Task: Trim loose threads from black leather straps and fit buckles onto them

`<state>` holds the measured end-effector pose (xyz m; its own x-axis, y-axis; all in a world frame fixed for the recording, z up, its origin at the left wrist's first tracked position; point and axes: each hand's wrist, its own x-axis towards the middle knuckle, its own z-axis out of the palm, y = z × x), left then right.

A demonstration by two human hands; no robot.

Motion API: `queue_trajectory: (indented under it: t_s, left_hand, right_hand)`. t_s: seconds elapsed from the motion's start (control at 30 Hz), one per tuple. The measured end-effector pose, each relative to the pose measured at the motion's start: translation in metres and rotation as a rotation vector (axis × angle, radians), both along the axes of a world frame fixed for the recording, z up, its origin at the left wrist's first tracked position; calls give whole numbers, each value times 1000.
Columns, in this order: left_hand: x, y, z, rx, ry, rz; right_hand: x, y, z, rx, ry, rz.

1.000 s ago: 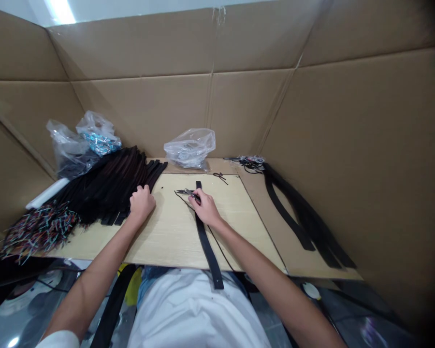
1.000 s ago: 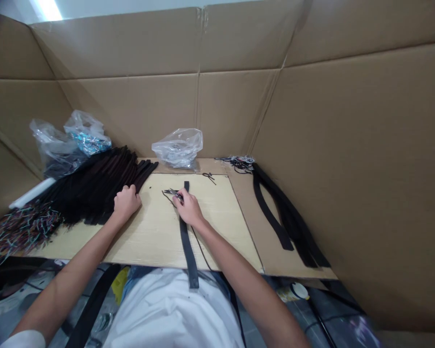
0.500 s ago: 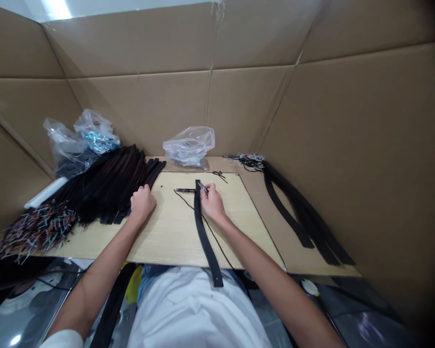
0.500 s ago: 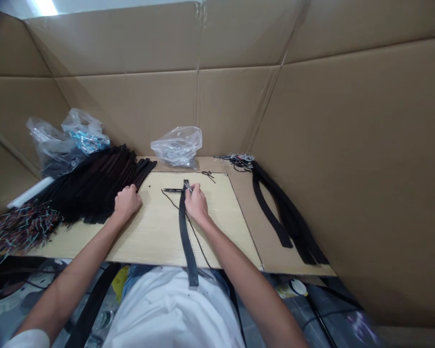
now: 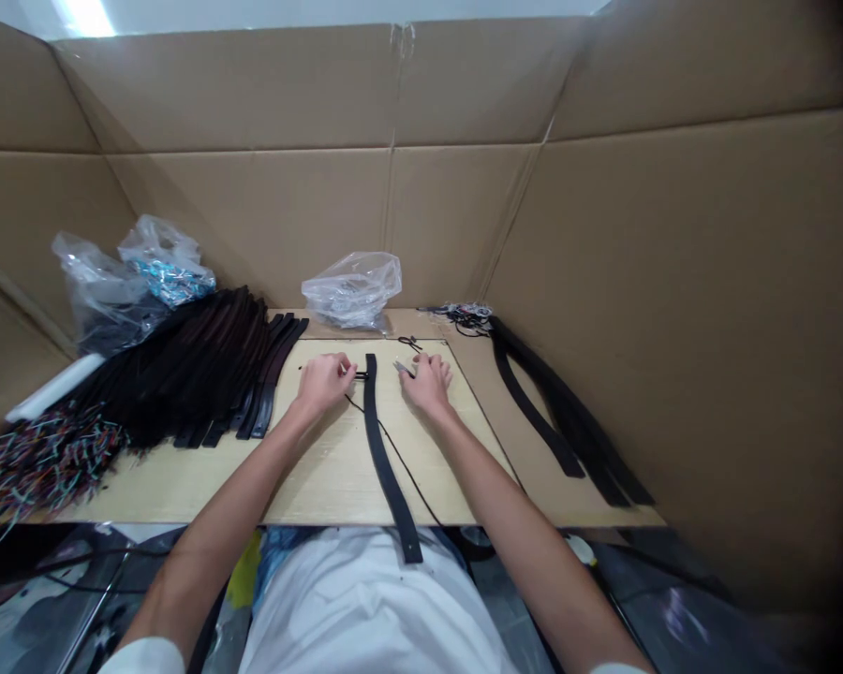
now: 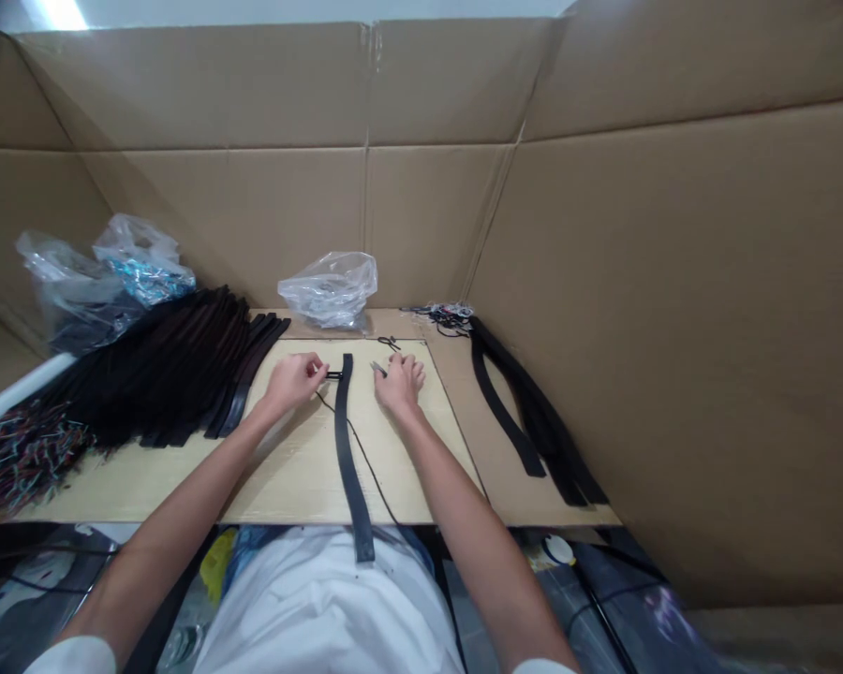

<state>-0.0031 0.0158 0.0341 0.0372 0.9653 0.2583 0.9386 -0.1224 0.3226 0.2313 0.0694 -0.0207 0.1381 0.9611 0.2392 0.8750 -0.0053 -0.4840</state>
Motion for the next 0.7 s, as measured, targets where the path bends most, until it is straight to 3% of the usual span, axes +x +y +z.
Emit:
queue_trajectory:
  t_s: [0.1, 0.23, 0.37, 0.5, 0.57, 0.7]
  left_hand:
    - [6, -2, -14, 21, -21, -45]
    - [-11, -5, -21, -36, 97, 141]
    - [-29, -1, -24, -96, 89, 224]
    - [-36, 10, -32, 9, 22, -112]
    - [-38, 15, -36, -22, 16, -183]
    - [-44, 19, -34, -19, 14, 59]
  right_hand:
    - [33, 6, 11, 52, 58, -38]
    - [49, -11, 22, 18, 84, 5]
    - [-1, -45, 26, -79, -9, 261]
    - [-54, -69, 25, -120, -210, 403]
    - [-64, -73, 22, -111, -243, 404]
    - [-63, -75, 14, -85, -222, 368]
